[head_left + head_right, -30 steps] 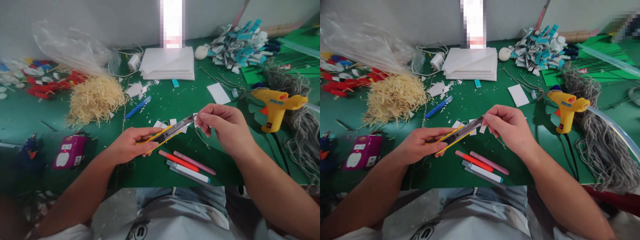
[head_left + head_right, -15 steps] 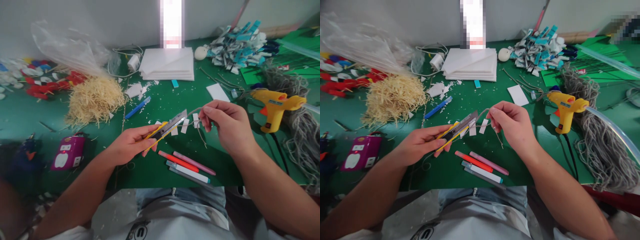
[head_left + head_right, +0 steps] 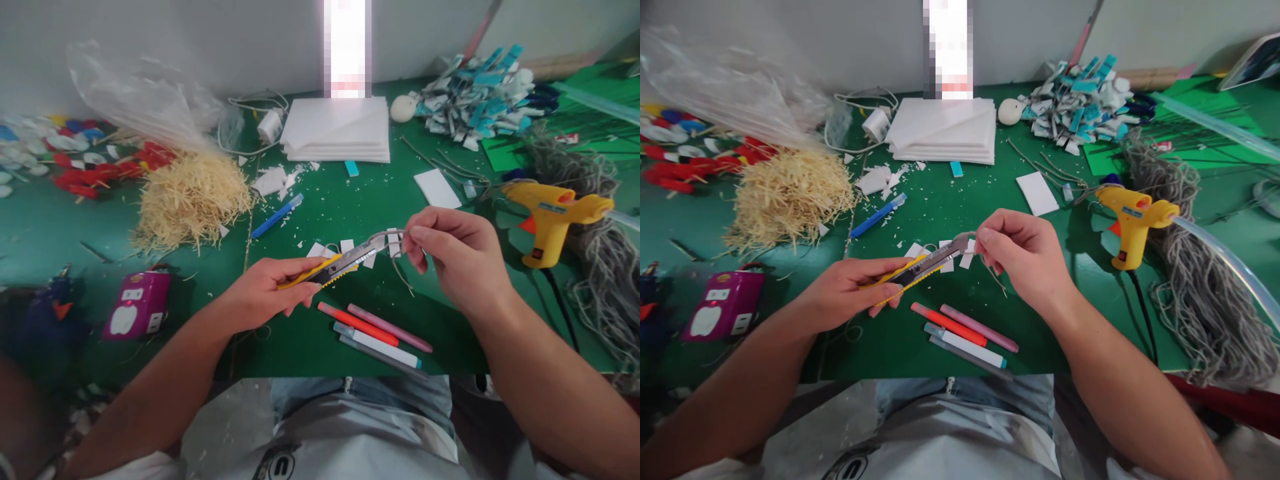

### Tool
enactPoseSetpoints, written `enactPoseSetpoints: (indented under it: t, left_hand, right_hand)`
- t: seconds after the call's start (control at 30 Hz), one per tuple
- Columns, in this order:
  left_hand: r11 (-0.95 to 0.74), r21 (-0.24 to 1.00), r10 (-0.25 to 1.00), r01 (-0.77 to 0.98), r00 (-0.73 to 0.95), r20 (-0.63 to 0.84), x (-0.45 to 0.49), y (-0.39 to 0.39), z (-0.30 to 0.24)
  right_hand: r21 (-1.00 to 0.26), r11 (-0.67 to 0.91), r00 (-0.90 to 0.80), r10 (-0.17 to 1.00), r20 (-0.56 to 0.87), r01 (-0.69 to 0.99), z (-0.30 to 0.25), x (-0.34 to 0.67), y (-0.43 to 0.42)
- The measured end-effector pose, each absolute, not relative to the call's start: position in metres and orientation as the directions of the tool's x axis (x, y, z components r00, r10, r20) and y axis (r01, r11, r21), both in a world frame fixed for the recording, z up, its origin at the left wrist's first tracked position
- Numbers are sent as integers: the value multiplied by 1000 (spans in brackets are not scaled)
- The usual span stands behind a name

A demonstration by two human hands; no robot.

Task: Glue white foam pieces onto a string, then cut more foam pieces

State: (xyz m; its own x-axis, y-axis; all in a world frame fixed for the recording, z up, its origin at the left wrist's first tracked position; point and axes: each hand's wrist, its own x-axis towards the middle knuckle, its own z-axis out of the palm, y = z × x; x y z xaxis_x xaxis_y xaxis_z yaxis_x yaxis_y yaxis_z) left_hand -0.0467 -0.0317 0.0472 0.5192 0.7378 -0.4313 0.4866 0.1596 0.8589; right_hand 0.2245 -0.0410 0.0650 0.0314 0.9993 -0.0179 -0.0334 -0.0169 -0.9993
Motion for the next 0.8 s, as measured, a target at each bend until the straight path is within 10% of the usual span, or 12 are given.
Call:
enactPoseSetpoints:
  t: [0.37, 0.8]
  left_hand:
    - [123, 867, 809, 483, 457, -369, -50, -32, 50]
    - [115, 867, 787, 485, 487, -377, -50, -33, 51]
  right_hand:
    - [-908, -281, -165, 925, -343, 310, 61, 226, -39]
    - [-901, -247, -59, 956, -286, 355, 56, 222, -36]
